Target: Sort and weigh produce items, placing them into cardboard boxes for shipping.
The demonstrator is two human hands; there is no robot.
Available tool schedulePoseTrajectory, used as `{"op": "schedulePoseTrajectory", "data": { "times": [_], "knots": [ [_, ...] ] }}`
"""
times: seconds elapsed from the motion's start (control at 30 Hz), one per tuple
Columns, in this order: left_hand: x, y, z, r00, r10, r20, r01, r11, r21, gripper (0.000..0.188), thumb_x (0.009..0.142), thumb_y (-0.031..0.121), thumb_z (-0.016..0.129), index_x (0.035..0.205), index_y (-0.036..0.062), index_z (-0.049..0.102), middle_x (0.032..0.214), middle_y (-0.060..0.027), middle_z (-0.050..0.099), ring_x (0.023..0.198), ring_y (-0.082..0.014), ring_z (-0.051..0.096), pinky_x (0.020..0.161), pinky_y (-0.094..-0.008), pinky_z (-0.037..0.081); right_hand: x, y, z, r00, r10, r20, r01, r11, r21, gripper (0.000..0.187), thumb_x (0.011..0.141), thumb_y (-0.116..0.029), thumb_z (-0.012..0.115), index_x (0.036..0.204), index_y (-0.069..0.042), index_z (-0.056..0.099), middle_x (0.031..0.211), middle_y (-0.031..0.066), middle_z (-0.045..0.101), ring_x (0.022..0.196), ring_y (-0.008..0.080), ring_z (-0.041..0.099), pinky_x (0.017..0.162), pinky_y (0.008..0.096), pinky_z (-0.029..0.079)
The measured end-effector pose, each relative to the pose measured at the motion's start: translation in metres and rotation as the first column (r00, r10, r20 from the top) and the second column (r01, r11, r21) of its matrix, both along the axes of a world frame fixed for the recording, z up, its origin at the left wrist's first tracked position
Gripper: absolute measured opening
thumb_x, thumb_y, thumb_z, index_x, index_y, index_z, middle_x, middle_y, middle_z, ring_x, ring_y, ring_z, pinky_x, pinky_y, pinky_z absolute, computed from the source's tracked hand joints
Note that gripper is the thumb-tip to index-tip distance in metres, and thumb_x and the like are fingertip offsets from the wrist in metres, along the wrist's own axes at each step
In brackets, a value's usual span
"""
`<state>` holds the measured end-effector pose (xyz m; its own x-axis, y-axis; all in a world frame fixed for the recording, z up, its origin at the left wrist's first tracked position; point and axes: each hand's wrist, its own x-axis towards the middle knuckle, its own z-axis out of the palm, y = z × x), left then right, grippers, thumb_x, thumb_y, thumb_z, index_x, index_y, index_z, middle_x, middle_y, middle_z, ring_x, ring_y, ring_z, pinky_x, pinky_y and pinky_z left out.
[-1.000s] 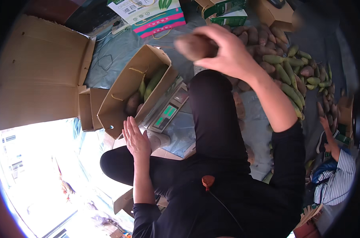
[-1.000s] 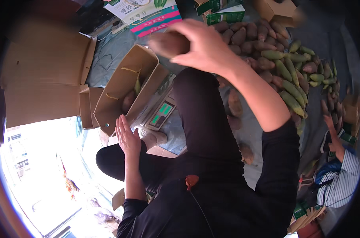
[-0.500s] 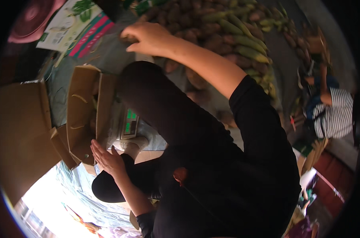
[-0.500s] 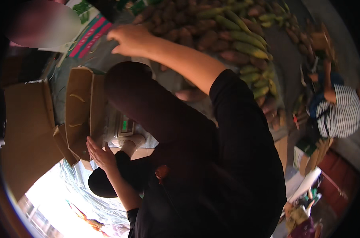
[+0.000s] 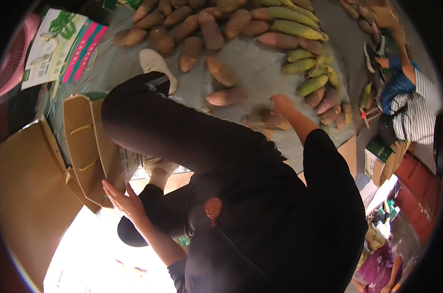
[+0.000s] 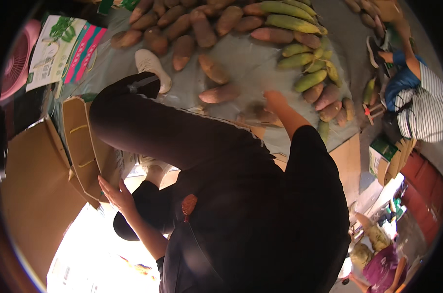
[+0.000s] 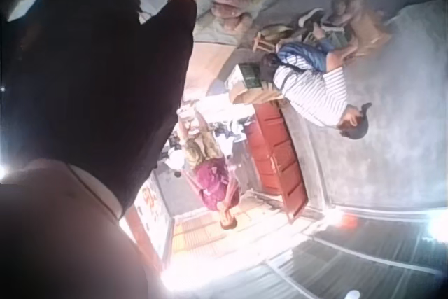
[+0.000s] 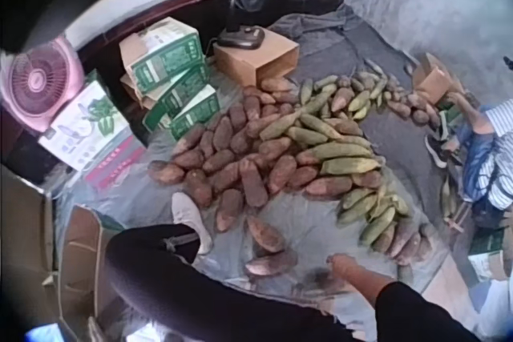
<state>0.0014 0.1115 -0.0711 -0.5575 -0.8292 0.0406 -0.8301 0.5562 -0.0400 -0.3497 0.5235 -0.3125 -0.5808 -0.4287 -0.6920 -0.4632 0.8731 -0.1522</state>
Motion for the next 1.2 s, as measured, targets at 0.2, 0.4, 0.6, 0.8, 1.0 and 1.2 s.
{"op": "schedulePoseTrajectory", "data": {
  "times": [0.2, 0.4, 0.6, 0.8, 1.0, 1.2],
  "knots": [
    [0.005, -0.008, 0.007, 0.996, 0.021, -0.090, -0.013, 0.997, 0.080, 0.072, 0.077, 0.011, 0.064, 0.139, 0.0039, 0.027, 0.138, -0.0193, 0.036, 0.129, -0.0351, 0.032, 0.106, -0.0461, 0.025, 0.037, -0.003, -0.004, 0.989, 0.146, -0.005, -0.142, 0.970, 0.199, 0.066, 0.060, -0.028, 0.077, 0.119, -0.018, 0.048, 0.113, 0.0082, 0.052, 0.109, 0.0299, 0.050, 0.085, 0.0467, 0.045],
    [0.024, -0.017, 0.021, 0.990, 0.119, -0.076, -0.117, 0.993, 0.029, 0.068, 0.078, 0.008, 0.062, 0.138, 0.0052, 0.029, 0.134, -0.0181, 0.041, 0.128, -0.0348, 0.033, 0.107, -0.0464, 0.023, 0.054, -0.005, -0.028, 0.968, 0.253, -0.006, -0.247, 0.951, 0.183, 0.058, 0.065, -0.027, 0.073, 0.116, -0.015, 0.048, 0.114, 0.0099, 0.052, 0.109, 0.0305, 0.050, 0.084, 0.0465, 0.046],
    [0.025, -0.027, 0.023, 0.982, 0.076, -0.175, -0.068, 0.996, 0.054, 0.062, 0.077, 0.002, 0.061, 0.134, 0.0064, 0.038, 0.132, -0.0193, 0.043, 0.124, -0.0364, 0.037, 0.105, -0.0447, 0.028, 0.054, 0.006, -0.027, 0.992, 0.120, -0.039, -0.107, 0.964, 0.244, 0.061, 0.063, -0.020, 0.077, 0.115, -0.011, 0.045, 0.111, 0.0120, 0.053, 0.108, 0.0312, 0.051, 0.083, 0.0465, 0.046],
    [0.061, -0.035, 0.007, 0.993, 0.051, -0.105, -0.052, 0.999, 0.002, 0.053, 0.085, 0.024, 0.056, 0.134, 0.0096, 0.042, 0.132, -0.0180, 0.045, 0.124, -0.0345, 0.040, 0.105, -0.0478, 0.026, 0.033, -0.027, -0.019, 0.983, -0.053, -0.178, 0.064, 0.996, 0.056, 0.056, 0.061, -0.018, 0.076, 0.108, -0.012, 0.047, 0.110, 0.0125, 0.054, 0.106, 0.0333, 0.051, 0.081, 0.0451, 0.047],
    [0.054, -0.037, -0.016, 0.995, 0.020, -0.095, -0.019, 1.000, 0.013, 0.051, 0.088, 0.027, 0.052, 0.134, 0.0084, 0.040, 0.127, -0.0157, 0.051, 0.119, -0.0326, 0.045, 0.104, -0.0507, 0.025, 0.002, -0.060, 0.021, 0.961, -0.176, -0.211, 0.145, 0.977, -0.154, 0.051, 0.061, -0.016, 0.073, 0.107, -0.012, 0.049, 0.105, 0.0116, 0.054, 0.101, 0.0331, 0.053, 0.080, 0.0440, 0.047],
    [0.060, -0.041, -0.018, 0.985, -0.024, -0.169, 0.027, 1.000, 0.015, 0.049, 0.088, 0.025, 0.052, 0.132, 0.0072, 0.042, 0.125, -0.0189, 0.051, 0.116, -0.0356, 0.046, 0.103, -0.0502, 0.026, -0.007, -0.100, 0.050, 0.969, -0.169, -0.181, 0.128, 0.967, -0.219, 0.057, 0.060, -0.016, 0.074, 0.111, -0.012, 0.048, 0.109, 0.0094, 0.053, 0.102, 0.0311, 0.052, 0.082, 0.0434, 0.046]
  ]
}}
